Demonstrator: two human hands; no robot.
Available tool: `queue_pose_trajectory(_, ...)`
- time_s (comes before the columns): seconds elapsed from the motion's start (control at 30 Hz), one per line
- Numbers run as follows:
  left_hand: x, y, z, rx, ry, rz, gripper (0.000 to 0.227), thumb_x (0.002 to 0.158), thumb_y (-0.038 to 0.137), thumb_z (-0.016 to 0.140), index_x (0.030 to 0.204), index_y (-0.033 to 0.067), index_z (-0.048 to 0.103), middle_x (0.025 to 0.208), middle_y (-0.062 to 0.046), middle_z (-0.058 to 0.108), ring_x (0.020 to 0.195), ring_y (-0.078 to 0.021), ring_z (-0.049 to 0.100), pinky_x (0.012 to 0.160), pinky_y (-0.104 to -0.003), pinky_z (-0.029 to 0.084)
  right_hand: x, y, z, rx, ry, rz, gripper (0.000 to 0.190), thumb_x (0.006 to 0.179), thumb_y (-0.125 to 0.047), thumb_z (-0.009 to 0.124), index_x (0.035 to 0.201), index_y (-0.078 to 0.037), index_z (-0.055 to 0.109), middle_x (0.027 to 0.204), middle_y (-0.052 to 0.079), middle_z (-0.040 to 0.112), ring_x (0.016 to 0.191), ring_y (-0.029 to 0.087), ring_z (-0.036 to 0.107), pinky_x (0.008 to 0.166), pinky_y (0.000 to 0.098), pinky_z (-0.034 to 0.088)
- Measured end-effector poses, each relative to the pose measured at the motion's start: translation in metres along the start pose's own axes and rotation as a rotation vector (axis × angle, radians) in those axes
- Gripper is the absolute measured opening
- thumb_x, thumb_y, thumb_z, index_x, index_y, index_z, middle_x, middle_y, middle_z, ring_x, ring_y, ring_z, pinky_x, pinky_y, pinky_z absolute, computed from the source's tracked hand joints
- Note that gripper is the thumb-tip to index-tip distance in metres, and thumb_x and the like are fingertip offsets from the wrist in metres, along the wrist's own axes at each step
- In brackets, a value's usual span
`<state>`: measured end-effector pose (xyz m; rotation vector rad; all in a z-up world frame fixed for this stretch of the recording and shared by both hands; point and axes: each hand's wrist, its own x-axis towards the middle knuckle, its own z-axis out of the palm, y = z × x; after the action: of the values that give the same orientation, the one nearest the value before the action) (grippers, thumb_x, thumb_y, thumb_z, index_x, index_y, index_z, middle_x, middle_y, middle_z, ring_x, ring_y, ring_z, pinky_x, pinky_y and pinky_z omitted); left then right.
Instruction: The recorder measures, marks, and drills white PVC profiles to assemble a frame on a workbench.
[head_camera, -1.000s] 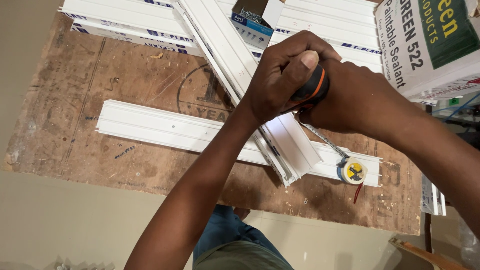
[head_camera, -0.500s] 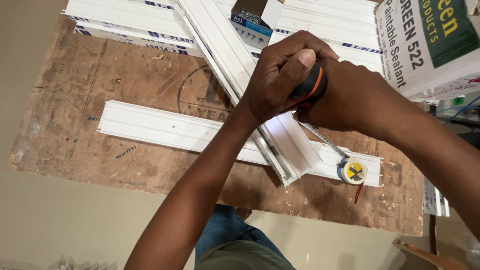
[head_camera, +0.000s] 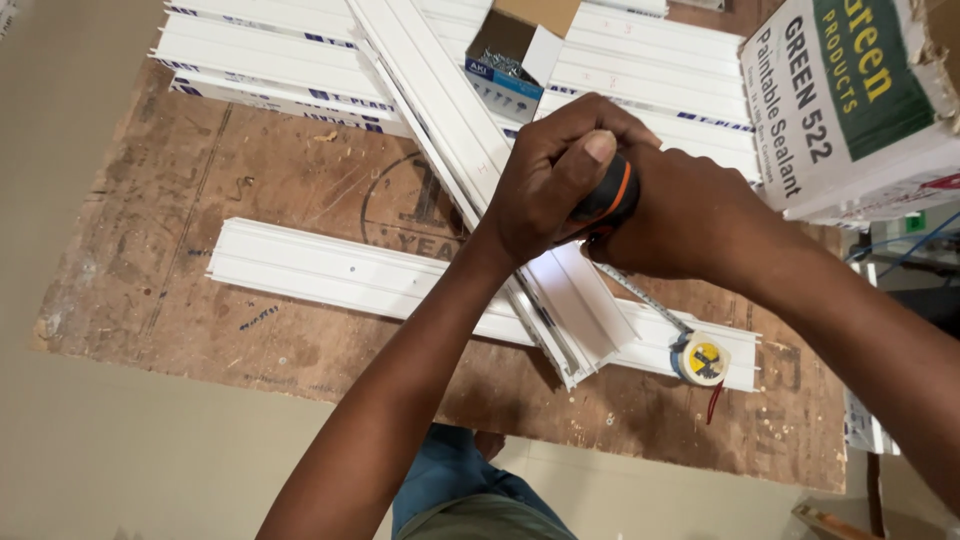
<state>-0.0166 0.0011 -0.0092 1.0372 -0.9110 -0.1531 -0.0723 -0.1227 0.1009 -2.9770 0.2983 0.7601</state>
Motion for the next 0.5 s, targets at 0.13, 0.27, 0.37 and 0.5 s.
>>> queue_pose_trajectory(0.13,-0.001,0.001,0.001,0.005,0.014,0.002,0.052,0.108,0.050,0.049,0.116,0.0022,0.068,0.094,-0.006,0.069,0.087,-0.0104,0.065,0.080,-0.026,0.055,0.003,0.002,0.002,0.003,0.012,0.003,0.058,0.070,-0.040,0.084,0.119,-0.016,0.063,0.101,0.014,0.077,0.095,0.036,0.075,0.088,0.0457,0.059)
queue_pose_trajectory(0.27,0.000,0.005,0.002,0.059,0.040,-0.021,0.054,0.107,0.051,0.048,0.114,0.0016,0.068,0.091,-0.005,0.067,0.084,-0.0104,0.063,0.080,-0.026,0.053,0.006,0.006,0.003,0.029,0.032,-0.021,0.056,0.069,-0.039,0.084,0.115,-0.015,0.062,0.101,0.014,0.076,0.096,0.036,0.074,0.086,0.0463,0.059)
queue_pose_trajectory(0.37,0.000,0.008,0.003,0.059,0.045,-0.019,0.055,0.106,0.052,0.049,0.114,0.0008,0.067,0.096,-0.006,0.069,0.089,-0.0111,0.063,0.084,-0.028,0.054,0.005,0.008,0.006,0.054,0.041,-0.046,0.056,0.069,-0.038,0.083,0.114,-0.014,0.061,0.098,0.015,0.077,0.094,0.036,0.074,0.084,0.0471,0.059)
queue_pose_trajectory(0.5,-0.001,0.010,0.001,0.090,0.064,-0.060,0.059,0.102,0.055,0.049,0.111,0.0000,0.068,0.096,-0.007,0.069,0.088,-0.0120,0.063,0.081,-0.028,0.053,0.004,0.008,0.007,0.102,0.055,-0.088,0.058,0.067,-0.035,0.084,0.114,-0.012,0.060,0.095,0.015,0.077,0.091,0.036,0.074,0.081,0.0481,0.059)
